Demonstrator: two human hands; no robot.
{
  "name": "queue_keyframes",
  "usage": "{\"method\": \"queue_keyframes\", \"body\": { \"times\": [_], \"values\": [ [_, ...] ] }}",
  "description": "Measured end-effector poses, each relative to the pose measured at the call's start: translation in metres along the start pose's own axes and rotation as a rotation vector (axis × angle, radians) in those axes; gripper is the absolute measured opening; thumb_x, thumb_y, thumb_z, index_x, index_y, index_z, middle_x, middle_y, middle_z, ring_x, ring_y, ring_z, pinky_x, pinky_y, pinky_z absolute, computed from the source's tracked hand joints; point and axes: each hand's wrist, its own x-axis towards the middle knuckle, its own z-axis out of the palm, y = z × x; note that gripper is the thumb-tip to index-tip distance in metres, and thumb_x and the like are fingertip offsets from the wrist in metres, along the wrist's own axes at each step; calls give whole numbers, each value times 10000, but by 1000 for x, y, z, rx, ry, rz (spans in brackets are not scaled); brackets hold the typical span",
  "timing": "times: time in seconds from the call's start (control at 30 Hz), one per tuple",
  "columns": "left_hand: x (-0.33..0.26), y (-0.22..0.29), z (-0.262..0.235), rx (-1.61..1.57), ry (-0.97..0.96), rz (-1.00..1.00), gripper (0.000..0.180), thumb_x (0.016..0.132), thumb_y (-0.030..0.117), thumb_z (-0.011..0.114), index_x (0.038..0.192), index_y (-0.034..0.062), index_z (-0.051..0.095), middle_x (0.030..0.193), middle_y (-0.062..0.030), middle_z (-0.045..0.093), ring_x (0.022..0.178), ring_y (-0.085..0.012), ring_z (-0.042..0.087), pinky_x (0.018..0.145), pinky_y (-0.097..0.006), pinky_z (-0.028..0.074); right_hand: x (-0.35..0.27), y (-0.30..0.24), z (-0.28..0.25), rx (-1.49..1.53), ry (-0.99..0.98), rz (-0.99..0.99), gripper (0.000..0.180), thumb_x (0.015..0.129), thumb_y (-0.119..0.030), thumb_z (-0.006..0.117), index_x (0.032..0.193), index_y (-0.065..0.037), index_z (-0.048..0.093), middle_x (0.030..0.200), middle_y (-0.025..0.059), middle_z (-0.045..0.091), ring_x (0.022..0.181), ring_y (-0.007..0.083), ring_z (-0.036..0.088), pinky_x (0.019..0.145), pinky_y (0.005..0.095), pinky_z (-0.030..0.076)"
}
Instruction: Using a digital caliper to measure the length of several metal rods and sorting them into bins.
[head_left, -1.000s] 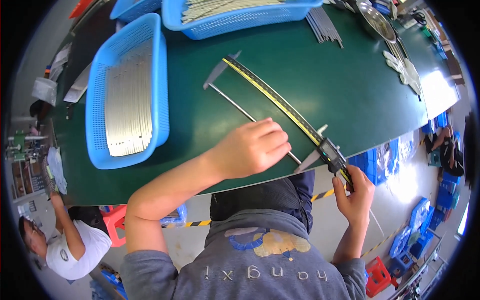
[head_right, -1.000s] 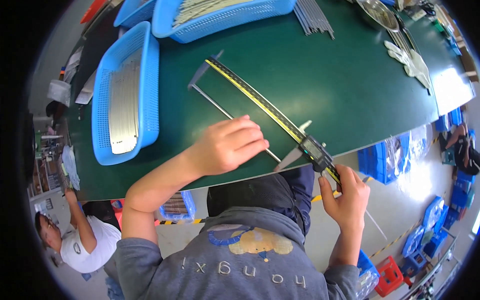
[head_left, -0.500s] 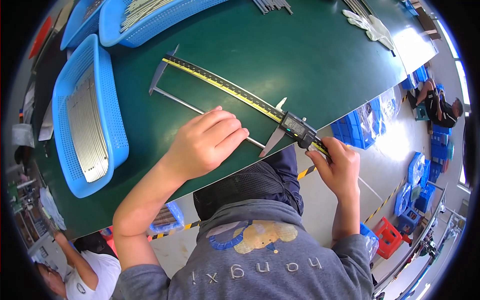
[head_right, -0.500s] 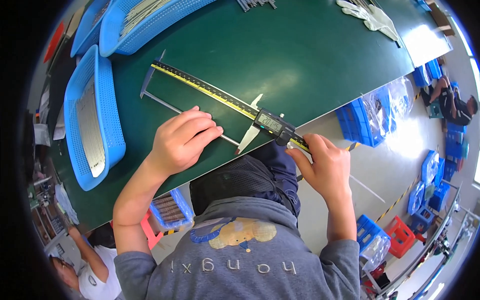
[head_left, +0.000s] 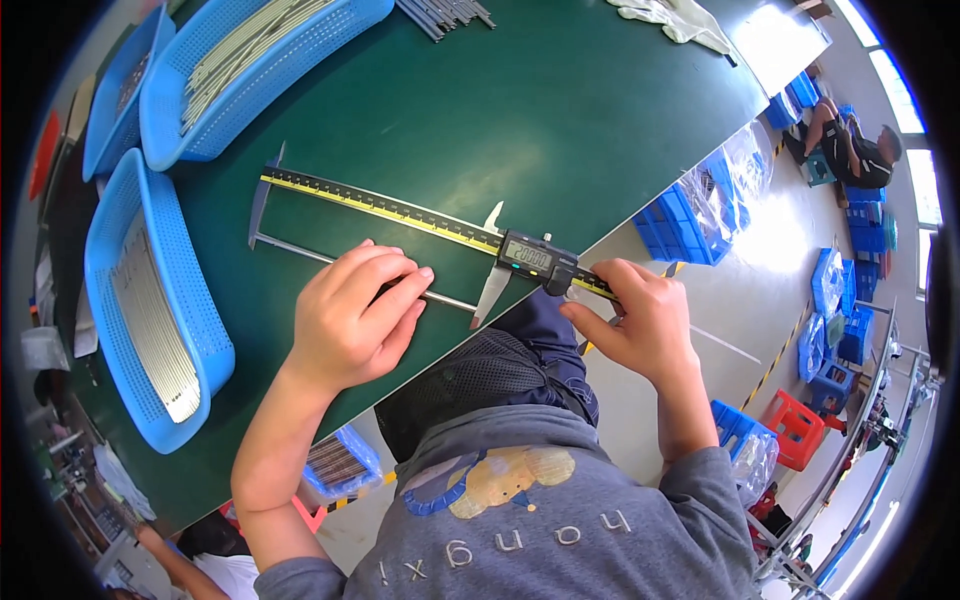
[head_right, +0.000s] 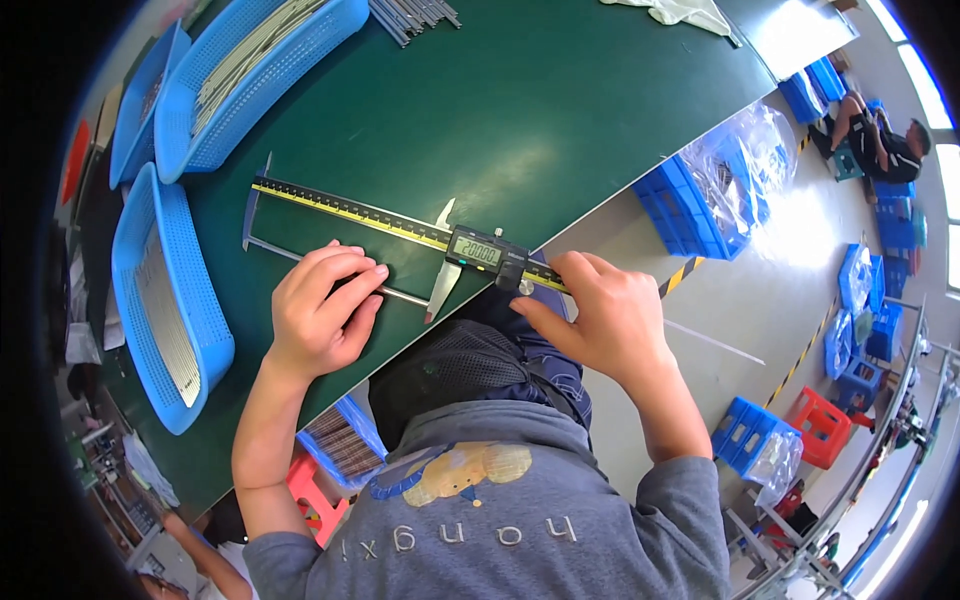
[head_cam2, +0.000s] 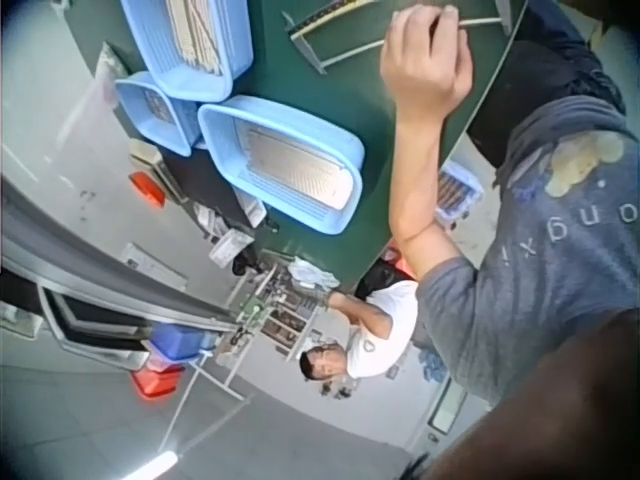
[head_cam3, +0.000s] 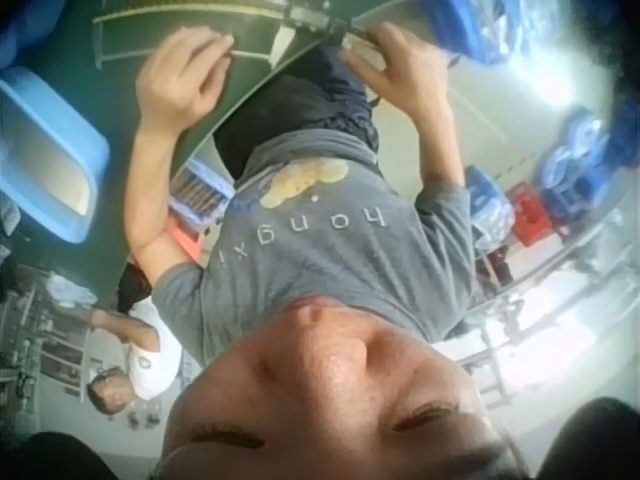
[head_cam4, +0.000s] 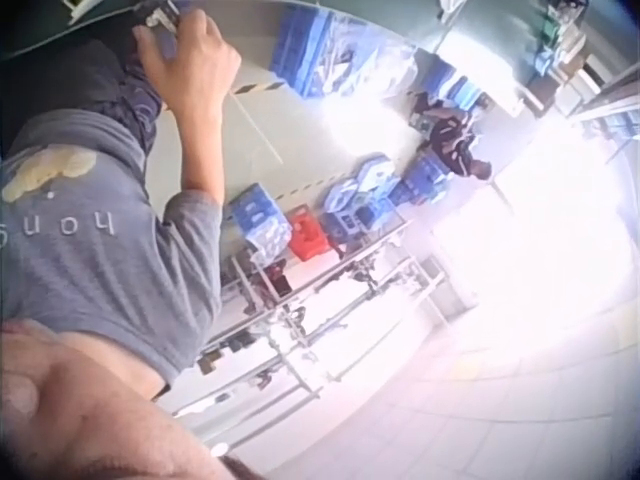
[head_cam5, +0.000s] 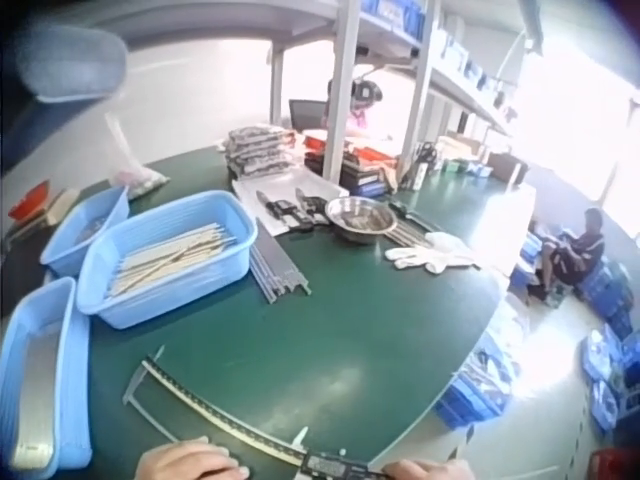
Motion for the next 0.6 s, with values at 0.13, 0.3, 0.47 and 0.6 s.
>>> {"method": "queue_keyframes", "body": {
  "times": [0.13, 0.3, 0.47, 0.6],
  "values": [
    [2, -1, 4, -20, 11, -13, 256, 645, 36, 687, 899, 57, 659, 860, -65, 602, 801, -250, 615, 715, -365, 524, 0, 2, 0, -19, -1, 4, 351, 675, -327, 778, 799, -54, 593, 589, 55, 541, 447, 188, 512, 433, 295, 381],
    [6, 3, -4, -1, 37, -17, 229, 647, 47, 697, 871, 56, 652, 856, -63, 602, 806, -251, 617, 703, -361, 520, 4, -3, -7, -24, 16, -7, 369, 671, -345, 779, 793, -52, 592, 576, 57, 531, 447, 198, 510, 433, 301, 376],
    [9, -1, 1, 82, 24, 54, 114, 715, 77, 637, 827, 54, 633, 874, -60, 608, 795, -223, 622, 743, -344, 534, 18, 5, -5, -35, 33, -59, 295, 698, -284, 746, 779, -47, 588, 568, 67, 514, 447, 221, 508, 427, 318, 362],
    [43, 1, -49, 112, 228, 44, 156, 685, 57, 642, 841, 45, 633, 887, -64, 616, 708, -202, 633, 587, -300, 527, 34, 7, -12, -63, 23, -103, 262, 697, -253, 731, 757, -50, 576, 543, 67, 496, 444, 226, 506, 426, 323, 360]
  ]
}}
